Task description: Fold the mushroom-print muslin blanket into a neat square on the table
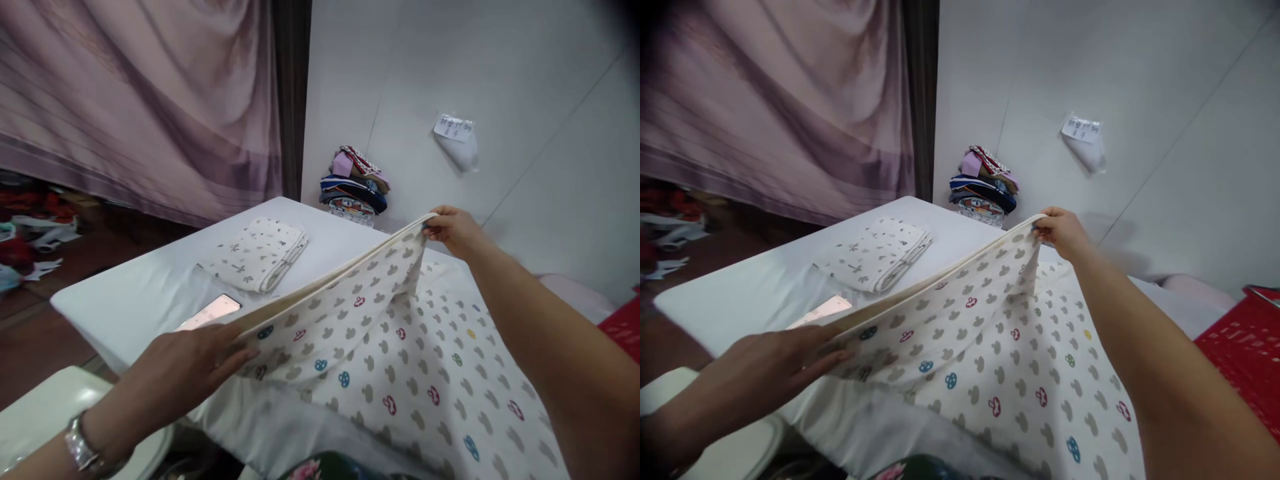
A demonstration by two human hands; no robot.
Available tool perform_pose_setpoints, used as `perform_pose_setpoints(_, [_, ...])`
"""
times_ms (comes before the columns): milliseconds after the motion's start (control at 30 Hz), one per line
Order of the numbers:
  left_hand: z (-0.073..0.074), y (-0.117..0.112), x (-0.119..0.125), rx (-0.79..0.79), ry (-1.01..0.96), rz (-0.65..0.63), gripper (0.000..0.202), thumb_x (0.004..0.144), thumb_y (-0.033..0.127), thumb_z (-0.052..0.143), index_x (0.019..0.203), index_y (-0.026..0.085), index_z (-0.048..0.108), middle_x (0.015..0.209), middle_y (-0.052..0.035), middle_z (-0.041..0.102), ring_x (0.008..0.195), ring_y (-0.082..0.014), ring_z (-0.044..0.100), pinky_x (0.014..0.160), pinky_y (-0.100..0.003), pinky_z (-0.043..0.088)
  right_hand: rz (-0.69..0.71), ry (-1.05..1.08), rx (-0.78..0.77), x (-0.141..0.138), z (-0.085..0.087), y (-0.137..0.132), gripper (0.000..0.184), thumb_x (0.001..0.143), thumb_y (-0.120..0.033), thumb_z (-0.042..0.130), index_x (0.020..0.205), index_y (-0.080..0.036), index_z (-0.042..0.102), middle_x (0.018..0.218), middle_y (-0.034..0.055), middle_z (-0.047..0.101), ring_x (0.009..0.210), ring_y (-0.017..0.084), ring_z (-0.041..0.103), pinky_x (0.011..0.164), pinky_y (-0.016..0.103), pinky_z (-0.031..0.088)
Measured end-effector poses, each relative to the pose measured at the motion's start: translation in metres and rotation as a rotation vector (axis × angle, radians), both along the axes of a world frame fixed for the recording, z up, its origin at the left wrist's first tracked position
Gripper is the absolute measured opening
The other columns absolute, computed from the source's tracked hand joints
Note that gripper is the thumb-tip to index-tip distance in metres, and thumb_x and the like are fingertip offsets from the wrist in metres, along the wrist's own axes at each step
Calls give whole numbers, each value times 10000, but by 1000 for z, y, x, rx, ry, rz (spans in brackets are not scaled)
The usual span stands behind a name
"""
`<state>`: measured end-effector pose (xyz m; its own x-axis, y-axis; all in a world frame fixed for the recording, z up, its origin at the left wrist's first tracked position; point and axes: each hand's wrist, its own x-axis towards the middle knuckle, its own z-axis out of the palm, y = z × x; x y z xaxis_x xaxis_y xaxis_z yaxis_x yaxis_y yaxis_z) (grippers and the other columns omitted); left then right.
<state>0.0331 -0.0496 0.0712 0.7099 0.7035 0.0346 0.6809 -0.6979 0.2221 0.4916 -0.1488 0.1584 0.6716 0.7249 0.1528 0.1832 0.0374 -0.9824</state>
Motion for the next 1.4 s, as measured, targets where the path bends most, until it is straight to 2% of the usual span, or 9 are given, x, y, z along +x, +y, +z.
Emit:
perform_pose_setpoints(100, [-9,-4,-9,-1,-47,96,393,765,593,383,720,285,623,646,10,645,597,-213,609,514,-276,363,-8,-27,1,-11,0,11,175,583,-112,685,682,-158,548,548,-3,591,467,103,582,367,153,411])
perform_pose_setpoints(333, [-33,23,-23,-8,-170,378,436,728,577,394,972,276,595,792,-12,679,727,-271,649,614,-347,434,85,-94,-15,-39,3,38,210,641,-130,686,725,-171,497,579,-2,618,485,141,630,340,158,422])
perform_pose_setpoints(433, [-43,38,-28,-79,-162,339,364,743,552,400,840,296,641,834,-7,683,735,-257,651,629,-349,460,167,-143,-39,-56,2,54,208,659,-155,682,716,-183,484,498,-30,587,418,124,590,325,159,409])
perform_pose_setpoints(533, [-37,42,-21,-59,-184,212,332,757,520,450,902,307,659,1024,-12,654,771,-227,649,627,-311,475,241,-212,-81,-73,-3,68,187,672,-151,657,695,-188,475,439,-45,559,377,109,554,319,154,396])
perform_pose_setpoints(633, [-13,36,14,78,-287,122,405,771,515,473,1069,272,600,1188,-36,577,789,-202,635,669,-293,482,304,-266,-124,-88,-11,77,169,678,-139,628,686,-195,469,417,-51,547,363,104,535,324,157,387])
perform_pose_setpoints(800, [21,29,120,88,-515,-181,536,788,474,499,1257,222,436,1275,-79,507,1057,-233,544,843,-335,461,351,-424,-201,-116,-23,81,111,676,-117,553,699,-199,482,405,-71,506,366,99,504,386,177,375])
perform_pose_setpoints(1000, [17,25,209,-90,-685,-243,460,762,360,522,1201,230,474,1062,-24,625,931,-215,594,778,-307,470,154,-948,-147,-130,-30,64,99,669,-137,506,731,-204,545,709,-16,607,687,146,544,587,232,364])
perform_pose_setpoints(1267, [-5,37,191,-254,-643,-193,384,791,422,450,1087,230,603,1007,-2,666,910,-199,601,781,-260,457,290,-808,-102,-129,-68,43,242,754,-214,526,986,-250,586,941,-15,645,863,159,575,746,247,415])
perform_pose_setpoints(1400, [-12,45,168,-312,-690,-15,342,771,457,490,988,238,637,872,24,679,802,-187,603,701,-244,461,331,-703,-100,-122,-96,33,486,756,-261,566,1234,-293,484,1180,1,590,1041,193,553,883,296,412])
